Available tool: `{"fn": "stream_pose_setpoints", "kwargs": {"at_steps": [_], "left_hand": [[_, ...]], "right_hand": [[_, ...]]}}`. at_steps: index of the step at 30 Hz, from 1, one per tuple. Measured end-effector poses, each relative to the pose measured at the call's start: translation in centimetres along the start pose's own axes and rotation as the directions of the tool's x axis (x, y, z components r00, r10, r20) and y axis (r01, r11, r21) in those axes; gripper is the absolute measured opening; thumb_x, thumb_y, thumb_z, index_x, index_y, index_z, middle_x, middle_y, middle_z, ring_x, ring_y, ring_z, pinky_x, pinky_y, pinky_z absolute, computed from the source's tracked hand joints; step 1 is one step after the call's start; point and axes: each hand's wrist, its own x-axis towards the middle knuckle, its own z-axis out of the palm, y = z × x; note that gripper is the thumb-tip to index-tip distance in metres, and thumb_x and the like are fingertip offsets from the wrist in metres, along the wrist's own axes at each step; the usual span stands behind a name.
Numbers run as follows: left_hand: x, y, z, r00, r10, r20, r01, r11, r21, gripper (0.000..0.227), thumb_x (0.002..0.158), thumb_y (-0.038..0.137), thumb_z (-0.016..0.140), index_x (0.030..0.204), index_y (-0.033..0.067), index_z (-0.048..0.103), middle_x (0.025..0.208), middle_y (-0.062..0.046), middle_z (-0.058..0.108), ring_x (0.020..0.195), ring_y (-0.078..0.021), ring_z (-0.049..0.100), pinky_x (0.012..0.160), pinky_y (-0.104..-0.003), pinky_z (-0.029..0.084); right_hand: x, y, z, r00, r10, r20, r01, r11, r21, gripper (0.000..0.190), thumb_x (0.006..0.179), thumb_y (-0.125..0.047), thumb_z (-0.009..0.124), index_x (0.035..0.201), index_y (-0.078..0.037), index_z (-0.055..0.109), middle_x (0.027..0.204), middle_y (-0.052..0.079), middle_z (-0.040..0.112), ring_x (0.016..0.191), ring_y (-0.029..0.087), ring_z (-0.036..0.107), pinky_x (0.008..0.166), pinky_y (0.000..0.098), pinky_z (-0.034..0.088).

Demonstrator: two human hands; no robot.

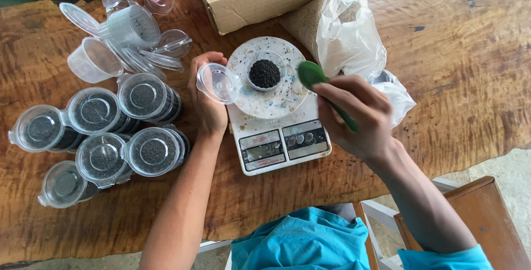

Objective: The person fills small containers with black pellets by using a spoon to scoop them from a bag onto a scale and then into the containers.

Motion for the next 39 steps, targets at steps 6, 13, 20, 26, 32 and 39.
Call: {"fn": "stream_pose_setpoints", "kwargs": {"at_steps": [6,13,20,26,32,39], "left_hand": [[-0.3,-0.7,-0.1,0.994,0.107,0.031,-0.108,0.994,0.018,0.031,0.085,0.03,0.037,0.095,0.0078,0.055,0.09,-0.007,0.056,0.085,-0.0121,0.053,0.069,-0.022,0.042],[-0.5,-0.7,-0.1,0.985,0.167,0.039,-0.171,0.965,0.197,0.039,0.093,0.037,0.031,0.096,0.0077,0.055,0.094,-0.003,0.056,0.078,-0.0112,0.05,0.069,-0.024,0.04],[-0.2,-1.1,-0.2,0.985,0.167,0.042,-0.173,0.952,0.255,0.041,0.091,0.041,0.031,0.097,0.0102,0.057,0.086,-0.006,0.053,0.078,-0.0131,0.051,0.071,-0.023,0.042],[-0.3,-1.2,0.0,0.987,0.158,0.04,-0.163,0.958,0.237,0.04,0.091,0.038,0.03,0.096,0.0095,0.057,0.088,-0.006,0.054,0.08,-0.0125,0.05,0.071,-0.023,0.042],[-0.3,-1.0,-0.1,0.985,0.164,0.057,-0.173,0.951,0.258,0.037,0.091,0.032,0.029,0.097,0.0084,0.057,0.089,-0.008,0.055,0.081,-0.0146,0.051,0.072,-0.024,0.042],[-0.3,-1.0,-0.1,0.986,0.156,0.058,-0.166,0.953,0.252,0.038,0.091,0.034,0.028,0.097,0.0086,0.056,0.089,-0.006,0.054,0.082,-0.0134,0.051,0.072,-0.023,0.041]], "right_hand": [[-5.8,1.2,-4.8,1.0,0.019,-0.022,-0.019,1.0,0.0,0.01,0.079,0.003,0.059,0.086,0.006,0.064,0.077,0.021,0.062,0.06,0.027,0.059,0.054,0.0324,0.047],[-10.5,1.6,-6.8,0.957,0.279,-0.084,-0.282,0.959,-0.018,0.005,0.076,0.006,0.059,0.079,0.005,0.063,0.073,0.02,0.059,0.058,0.022,0.055,0.052,0.0275,0.041],[-8.7,2.2,-6.3,0.905,0.424,0.031,-0.417,0.9,-0.128,0.006,0.083,-0.007,0.067,0.078,-0.004,0.069,0.061,0.01,0.06,0.047,0.025,0.056,0.046,0.0315,0.045],[-7.9,2.4,-6.2,0.863,0.499,0.08,-0.467,0.848,-0.249,0.004,0.085,-0.004,0.065,0.085,-0.005,0.069,0.065,0.014,0.061,0.054,0.032,0.058,0.045,0.0371,0.043],[-10.0,3.9,-5.3,0.879,0.477,0.023,-0.388,0.741,-0.548,0.017,0.092,-0.019,0.065,0.077,-0.012,0.067,0.054,0.006,0.054,0.049,0.027,0.056,0.044,0.0323,0.043],[-10.9,3.8,-5.2,0.908,0.42,0.009,-0.323,0.712,-0.624,0.016,0.095,-0.023,0.062,0.081,-0.016,0.065,0.057,0.002,0.052,0.051,0.025,0.057,0.046,0.0307,0.045]]}}
